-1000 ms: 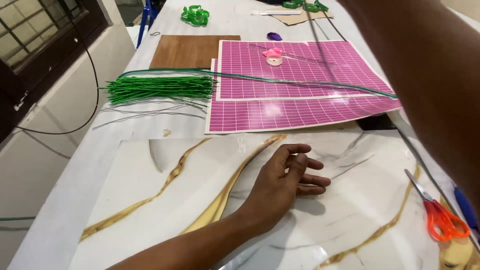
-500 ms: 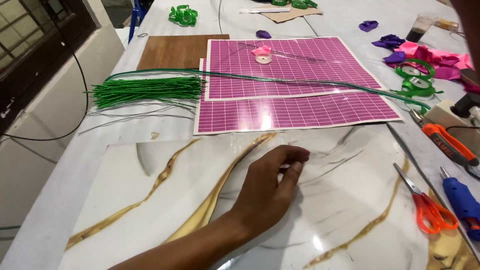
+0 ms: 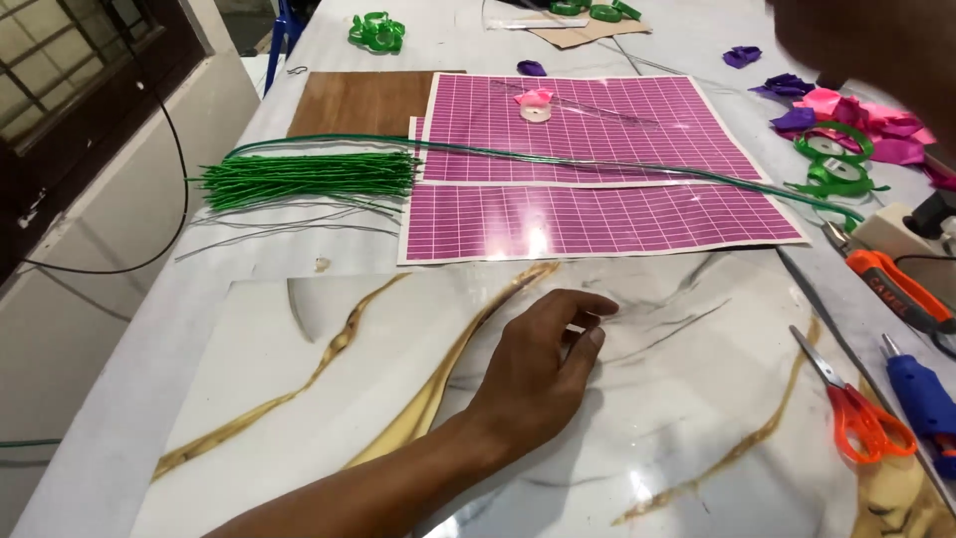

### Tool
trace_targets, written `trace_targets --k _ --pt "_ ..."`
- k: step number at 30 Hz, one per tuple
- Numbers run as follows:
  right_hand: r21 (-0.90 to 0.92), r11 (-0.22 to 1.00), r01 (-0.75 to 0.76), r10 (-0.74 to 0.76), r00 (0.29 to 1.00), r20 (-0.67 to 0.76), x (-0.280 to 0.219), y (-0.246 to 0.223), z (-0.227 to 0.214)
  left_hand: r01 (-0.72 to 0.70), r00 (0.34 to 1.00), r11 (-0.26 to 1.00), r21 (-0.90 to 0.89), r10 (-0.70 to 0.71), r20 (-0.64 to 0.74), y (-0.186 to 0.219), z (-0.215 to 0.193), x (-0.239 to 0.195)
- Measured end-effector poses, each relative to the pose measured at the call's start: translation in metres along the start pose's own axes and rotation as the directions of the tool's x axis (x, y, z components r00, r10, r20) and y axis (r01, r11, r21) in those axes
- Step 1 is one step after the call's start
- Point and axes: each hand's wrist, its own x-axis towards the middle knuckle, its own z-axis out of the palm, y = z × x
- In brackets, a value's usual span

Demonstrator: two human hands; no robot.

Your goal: Cutting thin metal wires to length using pliers at a design station for a craft project.

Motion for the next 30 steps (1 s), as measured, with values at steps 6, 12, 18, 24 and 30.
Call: trace_targets --k 6,12,18,24,30 --pt "0.080 0.997 -0.014 0.003 0.991 0.134 -0.078 -0.107 -0.032 0.191 0.966 0.963 -0.189 -0.218 -0.136 0.008 -0.011 0.007" --pt "0.349 0.898 -0.267 0.162 0.940 0.301 -0.132 -0.153 -0.031 0.340 0.818 0.743 -0.577 -0.537 -0.209 -0.008 -0.017 0.021" --pt "0.374 0.907 -0.193 0.101 0.962 0.252 -0.158 -0.150 -0.035 0.253 0.787 0.666 -0.701 -0.563 -0.251 -0.013 -0.039 0.036" --pt "0.387 0.912 -0.132 0.080 0.986 0.150 -0.187 -0.164 -0.042 0.203 0.875 0.815 -0.543 -0.400 -0.273 -0.041 -0.057 0.044" --pt "0.442 0.866 -0.235 0.152 0.965 0.216 -0.199 -0.158 -0.052 -0.074 0.949 0.972 0.222 0.137 -0.284 -0.074 -0.061 0.052"
